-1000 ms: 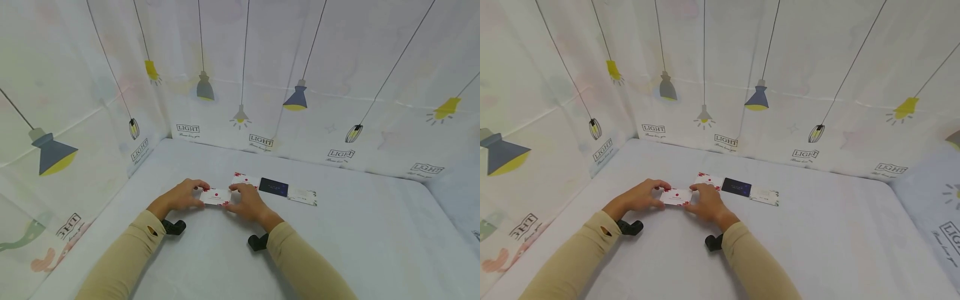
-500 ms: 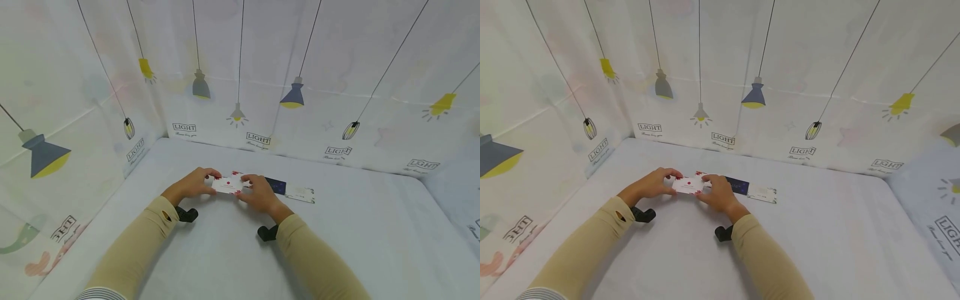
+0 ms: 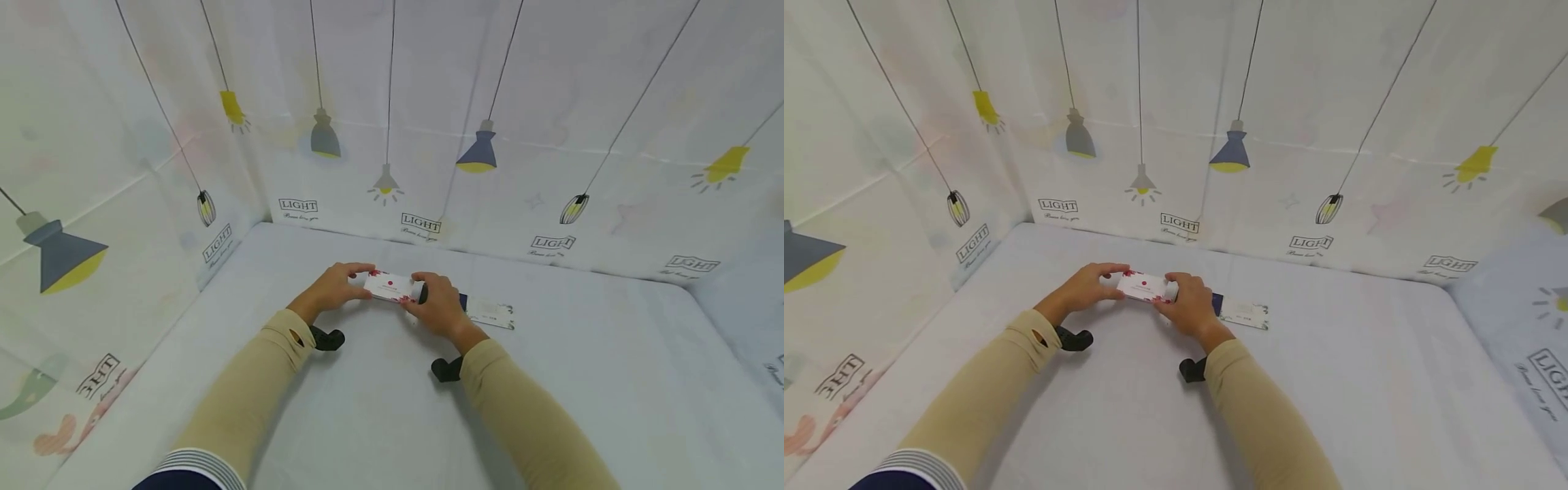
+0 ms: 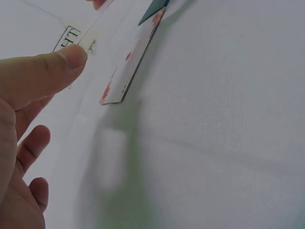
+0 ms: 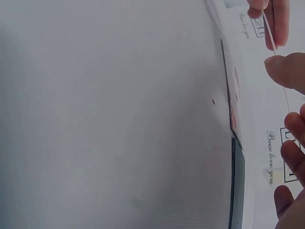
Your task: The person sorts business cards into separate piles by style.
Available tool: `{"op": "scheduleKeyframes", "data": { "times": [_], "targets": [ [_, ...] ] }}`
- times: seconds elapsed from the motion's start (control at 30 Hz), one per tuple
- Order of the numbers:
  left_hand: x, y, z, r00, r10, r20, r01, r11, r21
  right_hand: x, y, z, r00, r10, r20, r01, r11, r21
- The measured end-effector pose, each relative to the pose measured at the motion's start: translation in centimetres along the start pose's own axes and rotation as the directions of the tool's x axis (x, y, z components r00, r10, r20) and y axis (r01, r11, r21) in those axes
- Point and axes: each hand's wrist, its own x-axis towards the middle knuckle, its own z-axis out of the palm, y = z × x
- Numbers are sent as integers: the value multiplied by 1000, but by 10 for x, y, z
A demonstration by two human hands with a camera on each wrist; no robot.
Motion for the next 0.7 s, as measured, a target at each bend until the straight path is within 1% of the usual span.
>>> {"op": "scheduleKeyframes", "data": {
  "times": [0.13, 0.3, 0.4, 0.5, 0.63, 0.7],
  "targets": [
    [6, 0, 7, 999, -34, -2, 34, 999, -16, 4, 5, 0, 1000, 12, 14, -11, 1000, -29],
    [13, 0, 15, 998, -56, -17, 56, 998, -7, 10, 12, 1, 1000, 9, 3, -9, 992, -129],
    [17, 1, 18, 998, -59, -26, 59, 998, 22, 12, 15, 2, 1000, 12, 4, -11, 984, -176],
    [19, 2, 20, 998, -58, -31, 60, 996, 71, 14, 17, 2, 1000, 22, 10, -20, 981, -194],
    [22, 1, 23, 999, -44, -15, 46, 987, 156, 16, 19, 4, 999, 35, 12, -31, 975, -222],
    [22, 0, 24, 999, -39, -10, 41, 982, 182, 16, 19, 5, 999, 36, 13, -32, 971, -237]
  ]
}}
